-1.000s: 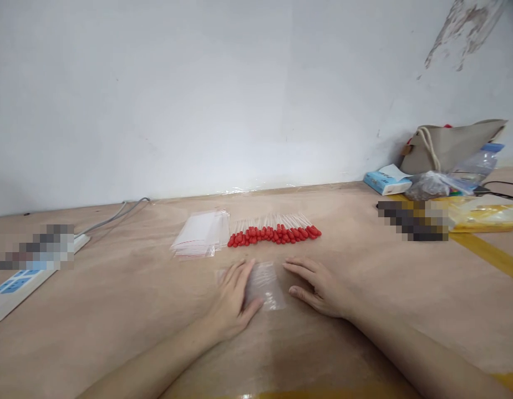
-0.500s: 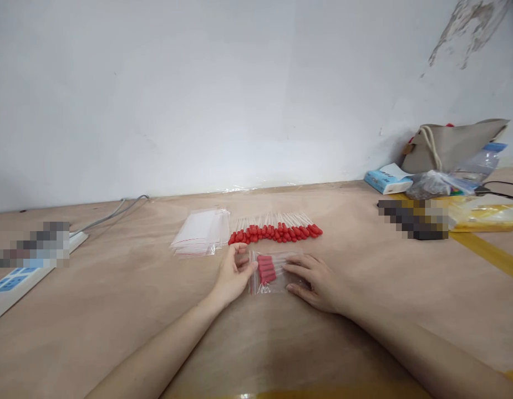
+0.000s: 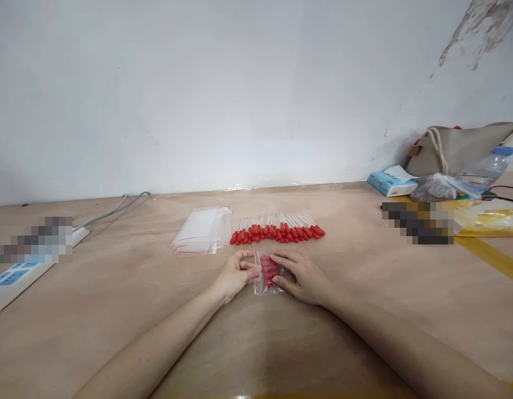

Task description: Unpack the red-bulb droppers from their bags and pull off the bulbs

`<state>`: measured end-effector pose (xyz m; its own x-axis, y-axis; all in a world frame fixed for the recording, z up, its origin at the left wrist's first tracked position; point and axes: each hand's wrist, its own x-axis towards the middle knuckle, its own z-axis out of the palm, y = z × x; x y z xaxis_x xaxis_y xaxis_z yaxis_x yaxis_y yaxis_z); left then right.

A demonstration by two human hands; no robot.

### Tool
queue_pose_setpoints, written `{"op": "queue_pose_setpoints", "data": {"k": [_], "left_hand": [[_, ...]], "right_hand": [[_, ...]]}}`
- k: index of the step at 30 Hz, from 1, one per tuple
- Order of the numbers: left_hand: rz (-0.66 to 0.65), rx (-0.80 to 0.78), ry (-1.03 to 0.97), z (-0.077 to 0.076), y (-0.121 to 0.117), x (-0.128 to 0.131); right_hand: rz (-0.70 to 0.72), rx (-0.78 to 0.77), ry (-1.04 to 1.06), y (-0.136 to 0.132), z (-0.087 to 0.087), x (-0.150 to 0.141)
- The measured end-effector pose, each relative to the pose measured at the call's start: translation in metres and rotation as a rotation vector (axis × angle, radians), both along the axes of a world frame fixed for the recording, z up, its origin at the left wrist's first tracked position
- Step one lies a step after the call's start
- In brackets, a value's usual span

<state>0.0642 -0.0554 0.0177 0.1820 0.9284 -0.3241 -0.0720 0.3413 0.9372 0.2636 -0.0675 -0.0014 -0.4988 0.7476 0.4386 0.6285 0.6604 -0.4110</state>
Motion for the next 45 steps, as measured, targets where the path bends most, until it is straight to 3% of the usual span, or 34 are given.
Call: {"op": "queue_pose_setpoints", "data": {"k": [4,9,16,21,26,29,33,38,41,45], "left_hand": [[0.004,0.069,-0.018,-0.005,0.000,0.002],[-0.044,0.138,-0.028,-0.007,-0.001,0.005],[-0.165,0.229,-0.026,-0.005,0.001,0.007],[-0.214,0.287,0.073,-0.003,0.002,0.005],[-0.279,0.429,0.246,-0.008,0.001,0.001],[-0.282,0.683,0.498,-0.009,-0.001,-0.008],[-0.351,1.282,0.840,-0.006,0.003,-0.021],[-0.255,1.931,0.901,-0.006,0.015,-0.022],[-0.291,2.105,0.925,-0.003,0.018,-0.019],[-0.393,2.195,0.982,0.002,0.020,-0.018]], "right_hand": [[-0.009,0.021,0.039,0.000,0.003,-0.001],[0.026,0.172,0.064,-0.001,0.012,-0.009],[0.146,0.417,-0.194,0.019,0.021,-0.005],[0.257,0.557,-0.257,0.030,0.027,-0.005],[0.312,0.620,-0.239,0.030,0.021,-0.007],[0.284,0.625,-0.185,0.029,0.015,-0.005],[0.179,0.628,-0.055,0.026,0.015,-0.003],[0.170,0.651,0.040,0.023,0.014,-0.007],[0.203,0.650,0.025,0.024,0.010,-0.010],[0.246,0.624,-0.025,0.026,0.005,-0.011]]}}
